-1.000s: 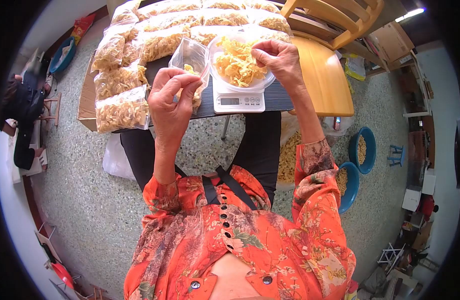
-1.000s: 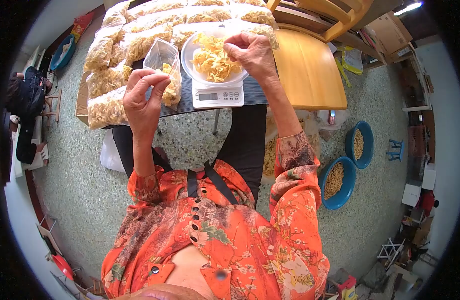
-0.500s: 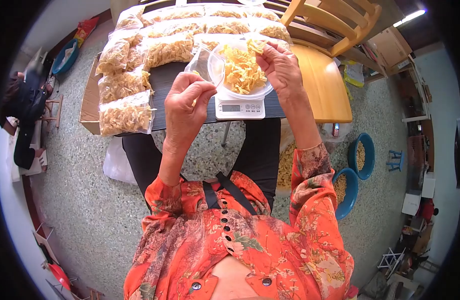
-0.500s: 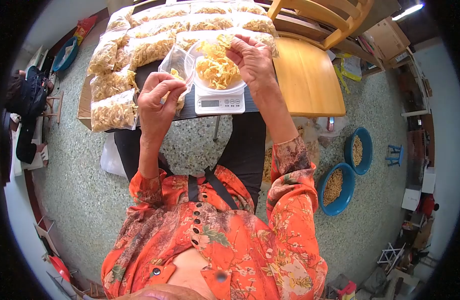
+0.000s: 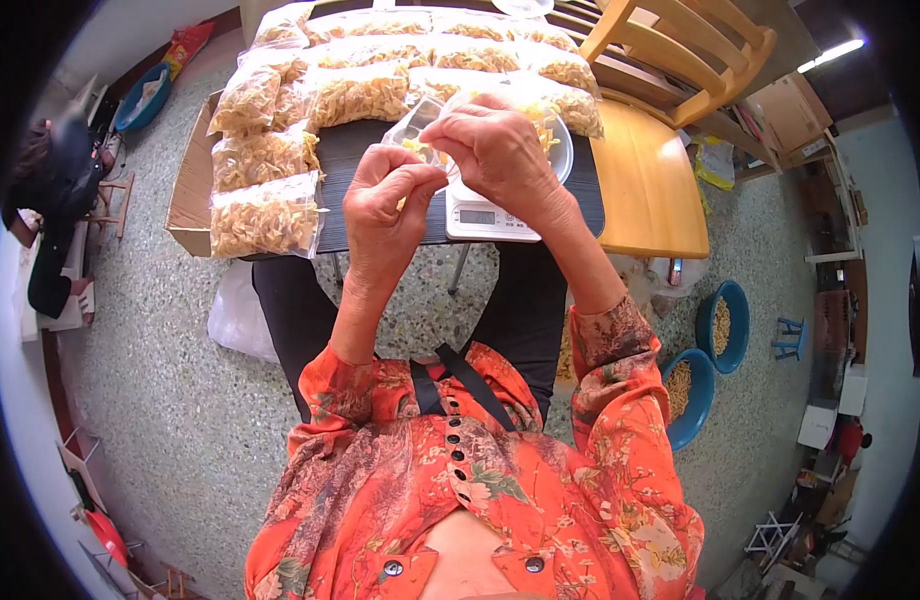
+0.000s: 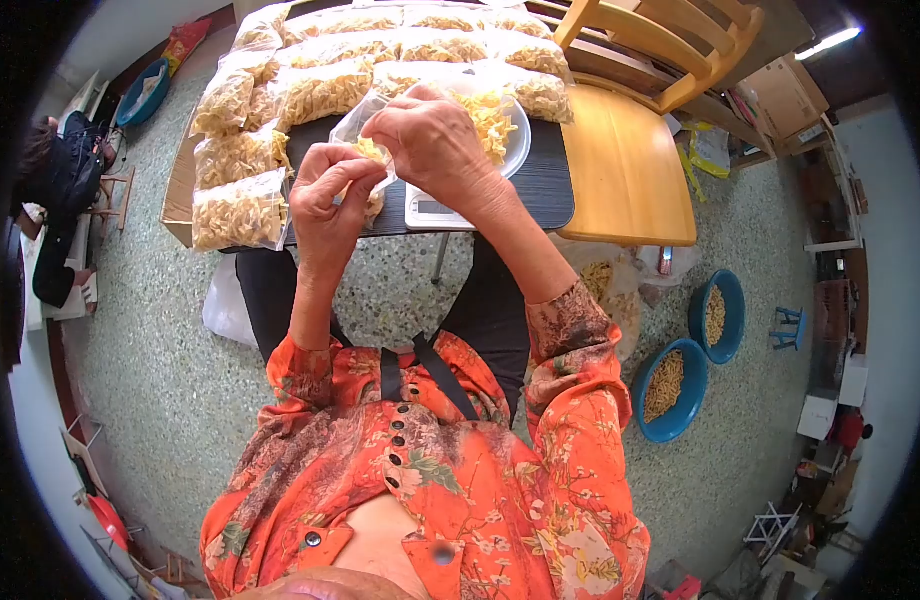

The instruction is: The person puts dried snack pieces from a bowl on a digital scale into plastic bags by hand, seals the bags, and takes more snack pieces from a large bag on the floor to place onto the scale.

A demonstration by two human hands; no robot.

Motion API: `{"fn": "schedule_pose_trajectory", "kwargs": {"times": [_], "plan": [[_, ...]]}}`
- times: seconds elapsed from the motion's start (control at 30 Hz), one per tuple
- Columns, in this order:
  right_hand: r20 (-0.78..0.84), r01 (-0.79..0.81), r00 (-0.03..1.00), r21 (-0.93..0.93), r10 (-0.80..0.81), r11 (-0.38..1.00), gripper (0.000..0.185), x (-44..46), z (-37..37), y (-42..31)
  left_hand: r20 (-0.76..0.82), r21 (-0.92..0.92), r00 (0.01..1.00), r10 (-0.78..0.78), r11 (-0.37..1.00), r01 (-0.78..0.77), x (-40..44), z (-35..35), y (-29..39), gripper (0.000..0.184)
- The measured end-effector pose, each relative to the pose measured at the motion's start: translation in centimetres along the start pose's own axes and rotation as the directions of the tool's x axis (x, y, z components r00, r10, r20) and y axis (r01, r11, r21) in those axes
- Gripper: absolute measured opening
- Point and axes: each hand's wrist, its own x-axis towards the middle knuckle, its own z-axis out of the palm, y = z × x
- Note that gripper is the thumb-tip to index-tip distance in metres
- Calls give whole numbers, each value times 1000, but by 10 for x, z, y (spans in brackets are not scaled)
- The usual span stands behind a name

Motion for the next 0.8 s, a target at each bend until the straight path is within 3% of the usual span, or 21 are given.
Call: {"fn": "schedule_pose_trajectory", "kwargs": {"times": [0.1, 0.13, 0.17, 0.23, 0.27, 0.3, 0.37, 0.53, 0.8], "plan": [[13, 24, 1000, 44, -24, 999, 20, 3, -12, 4, -39, -28, 999, -25, 999, 23, 1, 0, 0, 13], [-74, -70, 994, 55, 74, 996, 18, 1, -21, 3, -97, -35, 995, -28, 999, 25, 2, -1, -3, 12], [-114, -245, 956, 191, 270, 950, 16, -2, -32, 3, -156, -42, 987, -36, 999, 30, 1, -2, -6, 11], [-100, -456, 852, 338, 513, 823, 17, -12, -40, 21, -188, -84, 977, -98, 993, 83, 0, -6, -10, 11], [-71, -509, 839, 249, 540, 824, 15, -19, -44, 29, -186, -89, 976, -109, 992, 94, 0, -7, -11, 11], [-74, -509, 839, 244, 539, 825, 15, -25, -46, 34, -187, -94, 975, -118, 990, 102, 0, -7, -11, 11], [128, -492, 855, -111, 503, 864, 18, -37, -46, 44, -174, -105, 978, -115, 990, 98, 0, -5, -9, 11], [266, -305, 878, -332, 398, 893, 40, -52, -37, 46, -132, -84, 986, -99, 993, 88, -2, -4, -7, 12], [308, -322, 826, -428, 471, 844, 31, -48, -13, 46, -100, -50, 992, -77, 996, 72, 0, -3, -2, 13]]}}
